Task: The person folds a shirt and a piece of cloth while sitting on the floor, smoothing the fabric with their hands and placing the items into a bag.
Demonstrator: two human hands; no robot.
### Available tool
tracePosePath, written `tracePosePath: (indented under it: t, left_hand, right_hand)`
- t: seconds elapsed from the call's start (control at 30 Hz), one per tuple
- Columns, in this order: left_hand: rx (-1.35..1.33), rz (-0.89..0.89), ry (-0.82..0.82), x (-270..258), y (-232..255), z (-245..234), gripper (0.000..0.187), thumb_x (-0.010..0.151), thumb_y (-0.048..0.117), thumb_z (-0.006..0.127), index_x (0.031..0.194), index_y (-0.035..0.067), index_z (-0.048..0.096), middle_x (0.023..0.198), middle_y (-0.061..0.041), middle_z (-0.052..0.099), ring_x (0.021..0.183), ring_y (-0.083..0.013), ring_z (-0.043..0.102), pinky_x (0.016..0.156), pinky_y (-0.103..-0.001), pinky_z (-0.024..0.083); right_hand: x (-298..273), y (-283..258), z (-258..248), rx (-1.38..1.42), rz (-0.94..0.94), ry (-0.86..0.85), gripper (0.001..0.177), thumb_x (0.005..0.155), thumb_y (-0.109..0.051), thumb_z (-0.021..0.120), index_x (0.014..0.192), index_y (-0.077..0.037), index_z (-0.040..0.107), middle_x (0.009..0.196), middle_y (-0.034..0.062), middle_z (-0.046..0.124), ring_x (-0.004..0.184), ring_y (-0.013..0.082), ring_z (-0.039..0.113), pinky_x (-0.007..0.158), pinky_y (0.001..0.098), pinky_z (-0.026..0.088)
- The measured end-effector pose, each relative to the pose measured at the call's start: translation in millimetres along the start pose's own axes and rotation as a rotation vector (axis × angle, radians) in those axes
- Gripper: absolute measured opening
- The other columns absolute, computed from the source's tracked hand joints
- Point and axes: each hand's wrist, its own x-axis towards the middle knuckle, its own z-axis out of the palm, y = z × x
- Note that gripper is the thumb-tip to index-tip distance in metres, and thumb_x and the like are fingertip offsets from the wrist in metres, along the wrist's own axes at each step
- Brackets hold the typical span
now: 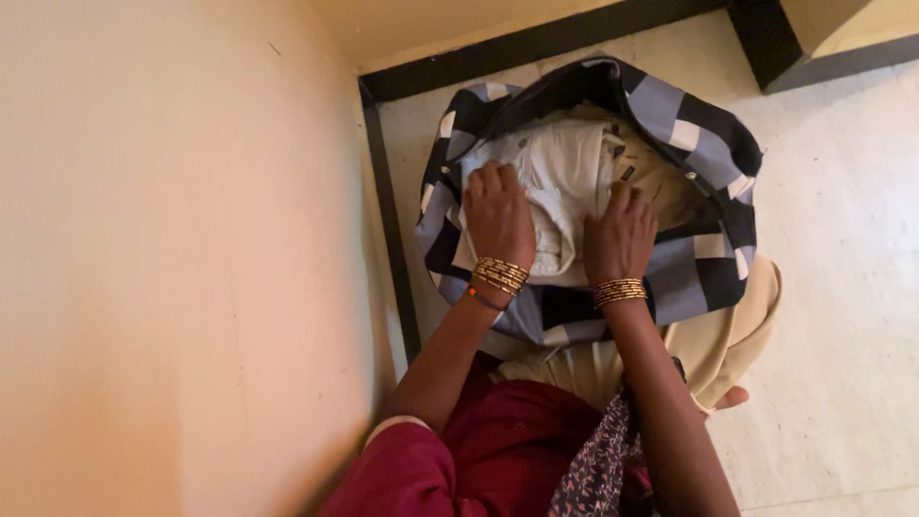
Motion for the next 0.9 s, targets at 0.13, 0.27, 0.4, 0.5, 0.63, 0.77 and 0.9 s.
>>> tracePosePath:
  t: [0.13,0.27,0.4,0.5,0.63,0.77,0.9]
  left_hand:
    - [-0.158,0.097,-0.158,37.8,-4.2,38.7,0.063,0.102,0.05,0.053,0.153,0.016,0.037,0.162,-0.014,0.03,0.15,-0.04,0.023,0.116,-0.065,0.021]
    - [-0.019,0.118,-0.402,80.7,-19.8,91.2,0.074,0.101,0.048,0.043,0.162,0.034,0.006,0.171,0.0,0.015,0.156,-0.0315,0.014,0.115,-0.074,0.009]
    - [-0.032,0.144,-0.428,91.6,-32.8,145.7,0.073,0.104,0.053,0.039,0.163,0.041,-0.003,0.174,0.001,0.011,0.159,-0.0287,0.013,0.118,-0.075,0.01]
    - [-0.057,0.138,-0.505,101.1,-40.2,174.4,0.07,0.105,0.059,0.034,0.163,0.042,-0.002,0.174,0.0,0.007,0.159,-0.033,0.009,0.117,-0.075,0.009]
    - [-0.069,0.143,-0.598,109.7,-48.3,192.9,0.076,0.1,0.072,0.024,0.163,0.04,-0.002,0.175,0.001,0.002,0.16,-0.0348,0.004,0.119,-0.074,0.003]
    - [-0.209,0.264,-0.746,130.4,-48.7,184.6,0.099,0.09,0.086,0.026,0.161,0.029,-0.014,0.171,-0.008,-0.011,0.154,-0.0378,-0.006,0.111,-0.074,-0.001]
    - [-0.074,0.14,-0.647,110.9,-34.2,165.9,0.101,0.085,0.088,0.031,0.162,0.032,-0.004,0.173,-0.006,-0.002,0.158,-0.0353,0.0,0.114,-0.075,0.003]
  right_hand:
    - [11.5,-14.5,0.2,-0.045,-0.399,0.171,0.047,0.094,-0.004,0.062,0.14,-0.005,0.056,0.146,0.0175,0.056,0.137,0.0369,0.048,0.112,0.0487,0.036]
    - [51.4,-16.1,53.9,0.148,-0.462,-0.05,0.046,0.097,-0.011,0.052,0.142,-0.006,0.056,0.151,0.0169,0.053,0.144,0.0349,0.047,0.12,0.0458,0.036]
    - [62.8,13.3,108.6,0.041,-0.479,-0.222,0.062,0.11,-0.039,0.033,0.159,-0.001,0.029,0.164,0.023,0.031,0.155,0.0375,0.022,0.124,0.0522,0.017]
    - [76.3,33.1,114.9,0.005,-0.528,-0.407,0.089,0.101,-0.06,0.033,0.163,-0.001,0.01,0.169,0.0239,0.014,0.157,0.0373,0.005,0.124,0.0518,0.008]
    - [64.4,48.7,91.0,-0.214,-0.572,-0.76,0.121,0.083,-0.086,0.048,0.161,-0.003,0.005,0.168,0.0229,0.0,0.156,0.0354,-0.004,0.122,0.0495,0.004]
    - [21.0,51.3,83.2,-0.128,-0.633,-0.458,0.121,0.08,-0.084,0.052,0.163,-0.005,0.01,0.17,0.021,0.007,0.159,0.0337,0.003,0.124,0.0503,0.008]
    - [4.7,34.5,83.7,-0.3,-0.582,-0.265,0.124,0.07,-0.084,0.057,0.164,-0.013,0.018,0.171,0.0155,0.012,0.159,0.0293,0.009,0.127,0.0475,0.013]
